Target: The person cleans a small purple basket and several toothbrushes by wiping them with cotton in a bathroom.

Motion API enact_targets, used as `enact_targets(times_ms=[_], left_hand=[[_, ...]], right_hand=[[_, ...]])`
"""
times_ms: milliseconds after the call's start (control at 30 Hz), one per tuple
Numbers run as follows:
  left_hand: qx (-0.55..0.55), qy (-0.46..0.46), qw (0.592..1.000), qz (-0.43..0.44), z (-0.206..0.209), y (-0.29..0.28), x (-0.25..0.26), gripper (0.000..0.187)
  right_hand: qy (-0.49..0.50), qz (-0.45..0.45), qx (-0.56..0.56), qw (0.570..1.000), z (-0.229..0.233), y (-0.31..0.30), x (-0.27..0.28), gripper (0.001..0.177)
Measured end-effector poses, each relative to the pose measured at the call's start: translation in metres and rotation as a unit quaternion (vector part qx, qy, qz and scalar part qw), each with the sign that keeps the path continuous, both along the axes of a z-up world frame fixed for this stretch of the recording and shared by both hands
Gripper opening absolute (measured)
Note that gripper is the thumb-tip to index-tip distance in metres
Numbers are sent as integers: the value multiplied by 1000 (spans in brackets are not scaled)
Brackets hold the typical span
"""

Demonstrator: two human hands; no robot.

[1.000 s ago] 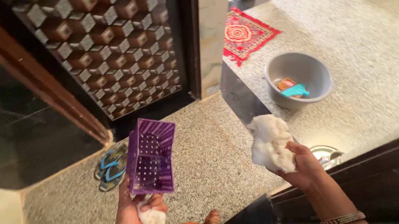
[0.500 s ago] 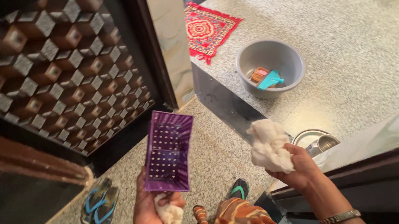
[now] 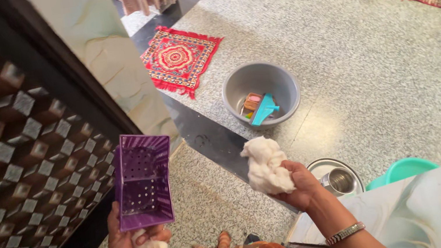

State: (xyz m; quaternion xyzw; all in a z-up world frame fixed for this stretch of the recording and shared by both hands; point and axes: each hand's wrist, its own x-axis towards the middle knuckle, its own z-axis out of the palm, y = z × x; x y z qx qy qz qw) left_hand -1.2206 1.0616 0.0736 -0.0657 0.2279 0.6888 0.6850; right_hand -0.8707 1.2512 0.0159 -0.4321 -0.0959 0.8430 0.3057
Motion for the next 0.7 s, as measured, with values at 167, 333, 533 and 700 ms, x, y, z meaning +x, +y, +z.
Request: enact_targets(times_ms=[167, 333, 533, 700], left_hand=[[-47, 12, 999, 1, 0, 55, -2, 36], [-91, 5, 994, -57, -9, 132, -8, 42], [-79, 25, 984, -158, -14, 244, -16, 40], [-65, 0, 957, -281, -13, 331, -10, 44]], right_hand=[[-30, -23, 17, 999, -10, 27, 8, 42], [-34, -99, -38, 994, -24, 42, 24, 42], [-43, -225, -46, 972, -38, 69, 43, 42], [-37, -350, -52, 934, -34, 96, 42, 40]])
